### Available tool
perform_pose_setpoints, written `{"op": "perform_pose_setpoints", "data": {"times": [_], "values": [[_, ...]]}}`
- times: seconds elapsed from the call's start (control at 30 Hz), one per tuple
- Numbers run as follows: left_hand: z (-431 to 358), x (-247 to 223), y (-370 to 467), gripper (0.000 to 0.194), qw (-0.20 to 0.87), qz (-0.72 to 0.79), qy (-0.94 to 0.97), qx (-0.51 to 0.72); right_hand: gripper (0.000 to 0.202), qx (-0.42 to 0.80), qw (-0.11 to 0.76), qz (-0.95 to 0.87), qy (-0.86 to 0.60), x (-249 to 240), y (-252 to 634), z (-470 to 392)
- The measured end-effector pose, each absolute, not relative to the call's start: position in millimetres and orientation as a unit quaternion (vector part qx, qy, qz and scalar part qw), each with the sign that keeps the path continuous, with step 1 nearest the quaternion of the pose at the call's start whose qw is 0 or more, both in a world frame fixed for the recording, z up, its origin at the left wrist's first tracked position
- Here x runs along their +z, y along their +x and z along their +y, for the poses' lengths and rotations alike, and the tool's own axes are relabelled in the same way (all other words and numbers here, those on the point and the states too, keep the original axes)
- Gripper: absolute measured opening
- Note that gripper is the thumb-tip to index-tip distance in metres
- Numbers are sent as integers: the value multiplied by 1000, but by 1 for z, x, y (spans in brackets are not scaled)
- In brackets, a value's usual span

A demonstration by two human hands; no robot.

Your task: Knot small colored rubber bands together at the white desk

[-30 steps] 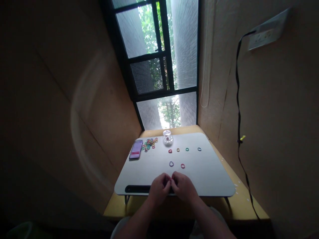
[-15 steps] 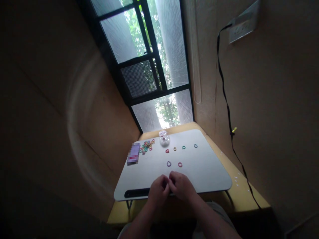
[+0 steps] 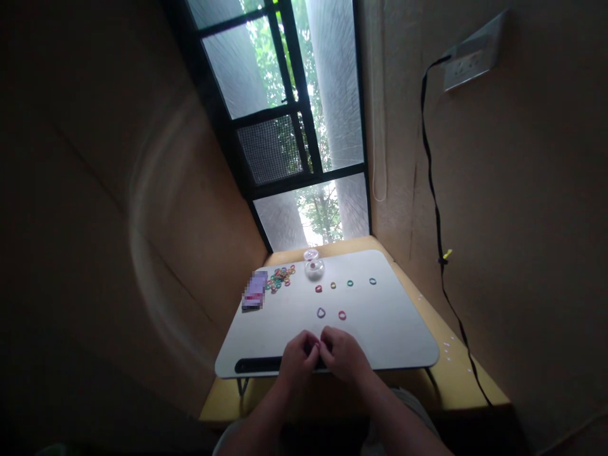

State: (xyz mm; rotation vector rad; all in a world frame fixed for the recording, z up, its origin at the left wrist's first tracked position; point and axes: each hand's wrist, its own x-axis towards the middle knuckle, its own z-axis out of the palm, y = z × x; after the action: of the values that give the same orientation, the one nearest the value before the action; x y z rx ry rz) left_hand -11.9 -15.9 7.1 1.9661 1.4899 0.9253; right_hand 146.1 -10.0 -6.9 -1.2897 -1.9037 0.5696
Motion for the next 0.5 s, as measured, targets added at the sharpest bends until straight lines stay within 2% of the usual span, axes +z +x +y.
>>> {"op": "perform_pose_setpoints", "data": {"times": [0.5], "values": [[-13,3,-16,9,264,537,713,365,18,222,364,-758,-494,-2,146,-11]]}}
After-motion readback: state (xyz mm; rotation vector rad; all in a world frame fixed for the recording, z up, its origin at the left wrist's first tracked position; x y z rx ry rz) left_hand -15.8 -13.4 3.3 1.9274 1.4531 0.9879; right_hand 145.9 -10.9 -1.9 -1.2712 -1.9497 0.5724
